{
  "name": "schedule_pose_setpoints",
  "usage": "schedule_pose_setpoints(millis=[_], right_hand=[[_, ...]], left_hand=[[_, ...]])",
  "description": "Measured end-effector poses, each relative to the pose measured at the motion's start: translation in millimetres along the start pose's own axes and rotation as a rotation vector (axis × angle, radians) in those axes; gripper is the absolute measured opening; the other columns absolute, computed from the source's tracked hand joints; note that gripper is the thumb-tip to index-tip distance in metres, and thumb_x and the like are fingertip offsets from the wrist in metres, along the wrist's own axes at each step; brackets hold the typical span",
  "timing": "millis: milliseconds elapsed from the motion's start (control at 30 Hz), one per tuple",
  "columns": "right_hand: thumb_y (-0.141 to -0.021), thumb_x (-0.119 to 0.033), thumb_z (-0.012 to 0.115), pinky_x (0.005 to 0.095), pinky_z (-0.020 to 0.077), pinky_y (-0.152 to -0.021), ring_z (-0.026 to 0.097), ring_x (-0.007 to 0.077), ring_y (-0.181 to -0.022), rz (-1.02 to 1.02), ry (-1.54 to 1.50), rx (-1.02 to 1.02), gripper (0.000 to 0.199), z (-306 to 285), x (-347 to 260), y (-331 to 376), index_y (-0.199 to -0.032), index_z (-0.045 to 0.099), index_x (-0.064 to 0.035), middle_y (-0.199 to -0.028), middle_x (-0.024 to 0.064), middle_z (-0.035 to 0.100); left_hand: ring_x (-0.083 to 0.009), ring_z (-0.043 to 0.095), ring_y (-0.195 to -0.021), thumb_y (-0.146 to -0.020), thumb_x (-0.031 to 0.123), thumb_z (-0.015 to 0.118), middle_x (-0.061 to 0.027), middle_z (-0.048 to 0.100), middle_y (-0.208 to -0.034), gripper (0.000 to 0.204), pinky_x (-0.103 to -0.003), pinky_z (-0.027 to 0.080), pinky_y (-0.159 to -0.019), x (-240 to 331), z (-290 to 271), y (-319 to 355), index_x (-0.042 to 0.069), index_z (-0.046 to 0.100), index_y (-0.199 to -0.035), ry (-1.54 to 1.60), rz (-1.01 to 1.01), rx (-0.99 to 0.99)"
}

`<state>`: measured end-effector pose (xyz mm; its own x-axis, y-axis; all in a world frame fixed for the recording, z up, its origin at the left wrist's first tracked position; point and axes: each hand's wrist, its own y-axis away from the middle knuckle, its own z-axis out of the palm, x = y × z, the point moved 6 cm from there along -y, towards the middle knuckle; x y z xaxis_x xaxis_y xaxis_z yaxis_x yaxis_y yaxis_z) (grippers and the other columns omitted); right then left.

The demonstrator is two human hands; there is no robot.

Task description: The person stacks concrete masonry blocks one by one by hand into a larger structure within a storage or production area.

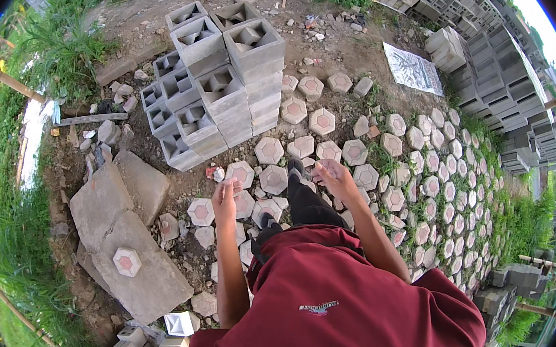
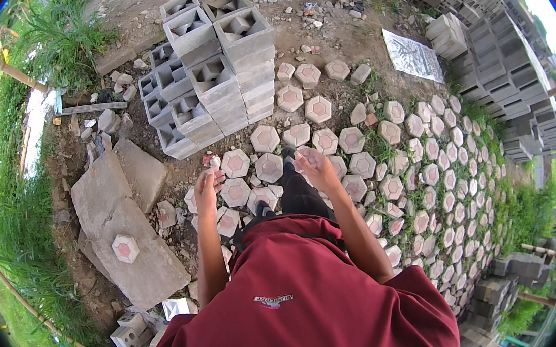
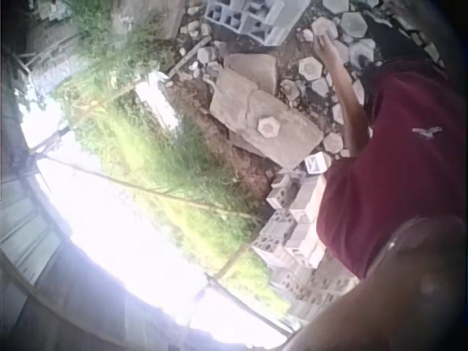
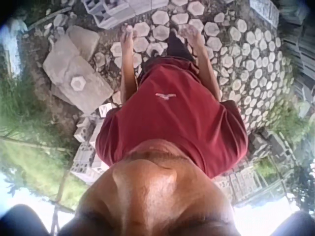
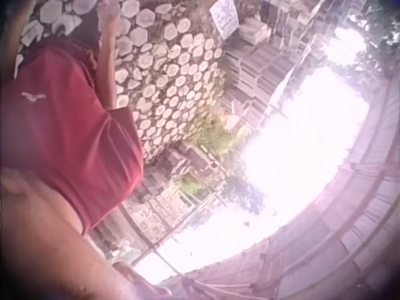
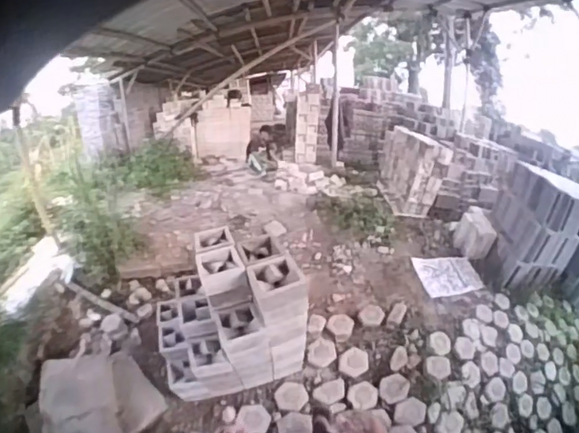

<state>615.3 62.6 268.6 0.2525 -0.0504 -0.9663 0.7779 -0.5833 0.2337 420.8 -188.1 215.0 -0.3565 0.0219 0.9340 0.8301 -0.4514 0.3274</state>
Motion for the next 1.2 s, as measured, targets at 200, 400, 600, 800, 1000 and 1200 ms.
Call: schedule_pose_setpoints(millis=[200, 400, 600, 800, 1000, 1200], right_hand=[[-0.095, -0.034, 0.055, 0.0273, 0.0505, -0.069, 0.064, 0.0146, -0.080, 0.090, -0.034, 0.083, 0.036, -5, 1, -57, -0.104, 0.057, 0.0007, -0.087, 0.0084, 0.066], [-0.094, -0.031, 0.056, 0.0255, 0.0495, -0.071, 0.062, 0.0125, -0.077, 0.017, -0.043, -0.057, 0.034, -13, -19, -160, -0.104, 0.057, 0.0021, -0.087, 0.0071, 0.065], [-0.095, -0.031, 0.054, 0.0244, 0.0484, -0.069, 0.061, 0.0110, -0.076, -0.069, -0.046, -0.161, 0.036, -53, -37, -303, -0.104, 0.057, 0.0043, -0.086, 0.0069, 0.064], [-0.095, -0.035, 0.053, 0.0252, 0.0487, -0.066, 0.062, 0.0119, -0.075, 0.000, -0.234, -0.162, 0.038, -112, -71, -421, -0.102, 0.058, 0.0022, -0.085, 0.0071, 0.066], [-0.092, -0.033, 0.057, 0.0305, 0.0505, -0.068, 0.066, 0.0201, -0.075, -0.237, 0.355, -0.142, 0.037, -106, -101, -514, -0.094, 0.059, 0.0036, -0.079, 0.0162, 0.065], [-0.092, -0.032, 0.055, 0.0373, 0.0480, -0.065, 0.062, 0.0317, -0.071, -0.347, 0.493, -0.007, 0.035, -86, -100, -591, -0.089, 0.058, 0.0030, -0.074, 0.0207, 0.062]], left_hand=[[-0.0153, 0.064, -0.088, -0.095, 0.030, 0.051, -0.0085, 0.067, -0.100, 0.030, -0.027, 0.048, -0.074, -4, 17, -25, 0.005, 0.061, -0.108, -0.028, -0.089, 0.011], [-0.0130, 0.063, -0.085, -0.095, 0.034, 0.051, -0.0054, 0.067, -0.096, 0.033, -0.027, 0.046, -0.073, 6, 34, -99, 0.005, 0.062, -0.106, -0.001, -0.044, 0.115], [-0.0150, 0.063, -0.089, -0.094, 0.032, 0.051, -0.0074, 0.067, -0.100, 0.032, -0.029, 0.047, -0.075, 20, 78, -210, 0.005, 0.062, -0.108, 0.053, -0.010, 0.267], [-0.0199, 0.062, -0.100, -0.094, 0.037, 0.049, -0.0108, 0.065, -0.107, 0.042, -0.034, 0.047, -0.082, 74, 128, -328, 0.002, 0.058, -0.114, 0.075, 0.004, 0.387], [-0.0241, 0.045, -0.125, -0.096, 0.048, 0.038, -0.0134, 0.051, -0.132, 0.057, -0.045, 0.036, -0.099, 90, 152, -416, 0.004, 0.047, -0.132, -0.046, -0.008, 0.229], [-0.0267, 0.005, -0.144, -0.093, 0.065, 0.022, -0.0143, 0.011, -0.155, 0.079, -0.051, 0.008, -0.111, 76, 163, -488, 0.008, 0.017, -0.148, 0.128, -0.104, 0.010]])
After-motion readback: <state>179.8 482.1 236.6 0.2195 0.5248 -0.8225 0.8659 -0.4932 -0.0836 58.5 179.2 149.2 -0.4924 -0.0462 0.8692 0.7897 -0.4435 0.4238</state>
